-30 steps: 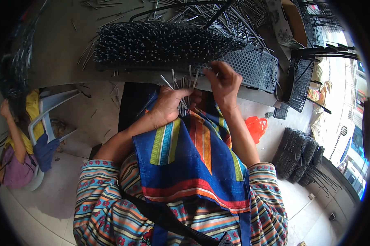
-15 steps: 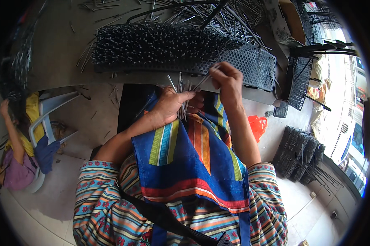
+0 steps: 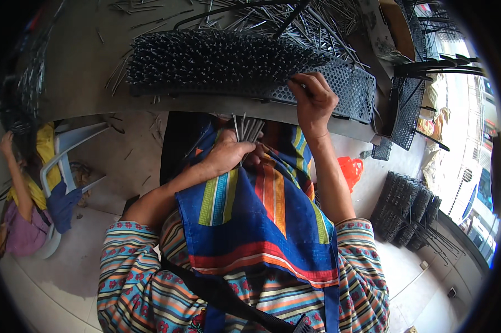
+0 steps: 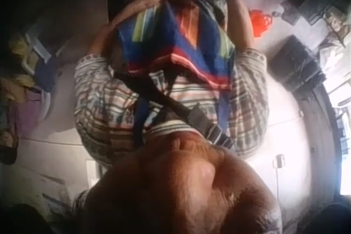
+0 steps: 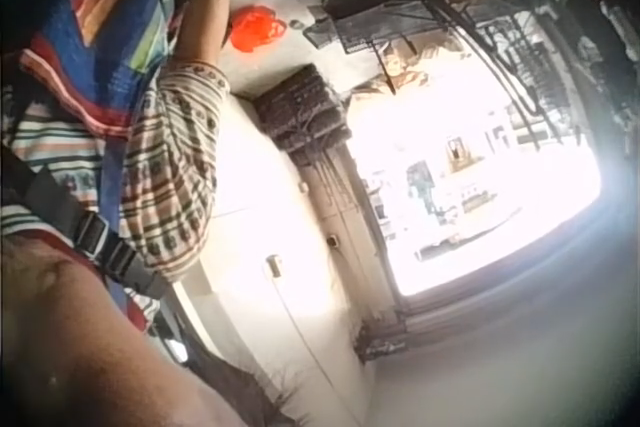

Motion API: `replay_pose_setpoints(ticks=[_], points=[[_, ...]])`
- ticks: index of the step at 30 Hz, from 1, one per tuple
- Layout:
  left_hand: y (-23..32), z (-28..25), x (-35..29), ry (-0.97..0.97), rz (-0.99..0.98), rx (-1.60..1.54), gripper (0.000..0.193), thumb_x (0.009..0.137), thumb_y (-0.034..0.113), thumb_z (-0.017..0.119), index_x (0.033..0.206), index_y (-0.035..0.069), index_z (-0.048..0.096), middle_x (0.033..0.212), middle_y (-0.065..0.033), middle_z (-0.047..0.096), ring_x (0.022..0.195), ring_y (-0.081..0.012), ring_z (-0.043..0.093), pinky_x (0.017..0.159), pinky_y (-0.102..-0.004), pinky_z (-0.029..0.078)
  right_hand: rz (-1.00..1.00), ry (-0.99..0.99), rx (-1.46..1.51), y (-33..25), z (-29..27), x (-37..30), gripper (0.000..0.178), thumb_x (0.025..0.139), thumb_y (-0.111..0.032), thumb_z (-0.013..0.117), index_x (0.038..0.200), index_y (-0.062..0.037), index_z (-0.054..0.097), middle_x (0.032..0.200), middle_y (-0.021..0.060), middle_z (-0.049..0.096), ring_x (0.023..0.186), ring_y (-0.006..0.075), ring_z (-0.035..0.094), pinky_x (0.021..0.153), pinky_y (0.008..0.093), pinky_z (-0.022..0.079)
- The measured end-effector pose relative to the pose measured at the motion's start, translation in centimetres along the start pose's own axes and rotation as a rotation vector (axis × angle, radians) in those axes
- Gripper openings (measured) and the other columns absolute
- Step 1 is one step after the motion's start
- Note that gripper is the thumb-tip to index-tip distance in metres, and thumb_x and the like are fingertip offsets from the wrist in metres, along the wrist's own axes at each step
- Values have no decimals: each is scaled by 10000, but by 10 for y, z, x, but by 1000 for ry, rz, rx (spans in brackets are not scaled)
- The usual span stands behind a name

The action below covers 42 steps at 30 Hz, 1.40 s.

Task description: Inserting thin metal rods into the holes of a perforated metal plate to assemble a component.

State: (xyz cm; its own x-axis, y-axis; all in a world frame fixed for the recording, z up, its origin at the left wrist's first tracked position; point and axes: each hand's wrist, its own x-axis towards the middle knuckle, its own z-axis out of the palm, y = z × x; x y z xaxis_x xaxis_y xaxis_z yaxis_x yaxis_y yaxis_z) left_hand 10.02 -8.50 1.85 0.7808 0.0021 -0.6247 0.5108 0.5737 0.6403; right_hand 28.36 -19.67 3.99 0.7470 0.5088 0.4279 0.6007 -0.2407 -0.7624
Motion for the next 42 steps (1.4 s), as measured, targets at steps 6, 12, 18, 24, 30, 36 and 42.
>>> replay_pose_setpoints(ticks=[6, 12, 18, 24, 30, 36, 42], points=[[12, 6, 0, 71, -5, -180, 270, 850, -31, 533, 1111, -34, 606, 899, -148, 689, 751, -210, 679, 629, -289, 542, 21, -2, -143, 0, 2, -1, 131, 738, 24, 729, 858, -5, 682, 716, 41, 596, 579, 86, 549, 532, 223, 422], [13, 0, 8, 92, 47, -333, 233, 856, -36, 553, 1078, -50, 622, 904, -160, 684, 767, -249, 684, 636, -319, 549, 96, 7, -193, -2, 7, -8, 125, 756, 17, 721, 873, -7, 684, 720, 43, 625, 597, 86, 560, 560, 226, 439], [14, 3, 11, 5, 104, -382, 206, 869, -41, 555, 1060, -43, 633, 942, -167, 686, 809, -274, 694, 712, -371, 593, 744, -554, 338, -20, 11, -25, 120, 782, -70, 721, 829, 29, 673, 699, 15, 636, 630, 48, 550, 554, 215, 437], [12, 7, 5, 128, 118, -437, 187, 884, -8, 568, 1053, -23, 645, 974, -157, 688, 840, -260, 696, 692, -363, 593, 933, -329, 603, -19, 10, -34, 44, 831, -46, 679, 828, -3, 674, 656, -25, 586, 518, 22, 440, 451, 194, 314], [4, 0, 10, 248, -52, -452, 169, 866, 5, 589, 1027, -36, 619, 889, -178, 682, 762, -250, 682, 650, -368, 589, 404, 44, 394, -16, 20, -16, 64, 821, 12, 673, 883, 8, 686, 737, -10, 608, 580, 53, 491, 509, 198, 373], [18, -4, 8, 226, 13, -485, 176, 861, -5, 586, 1030, -50, 602, 894, -191, 680, 768, -262, 686, 667, -382, 593, -36, -28, 115, -32, 21, -4, 153, 747, 67, 696, 891, 15, 690, 848, 84, 659, 749, 136, 631, 667, 236, 492], [12, -7, 11, 191, 35, -552, 189, 850, -26, 582, 1035, -53, 601, 899, -183, 682, 787, -259, 693, 692, -370, 598, -203, -95, 16, -30, 26, -17, 184, 703, 44, 715, 879, -5, 697, 891, 120, 674, 765, 220, 669, 661, 278, 520]])
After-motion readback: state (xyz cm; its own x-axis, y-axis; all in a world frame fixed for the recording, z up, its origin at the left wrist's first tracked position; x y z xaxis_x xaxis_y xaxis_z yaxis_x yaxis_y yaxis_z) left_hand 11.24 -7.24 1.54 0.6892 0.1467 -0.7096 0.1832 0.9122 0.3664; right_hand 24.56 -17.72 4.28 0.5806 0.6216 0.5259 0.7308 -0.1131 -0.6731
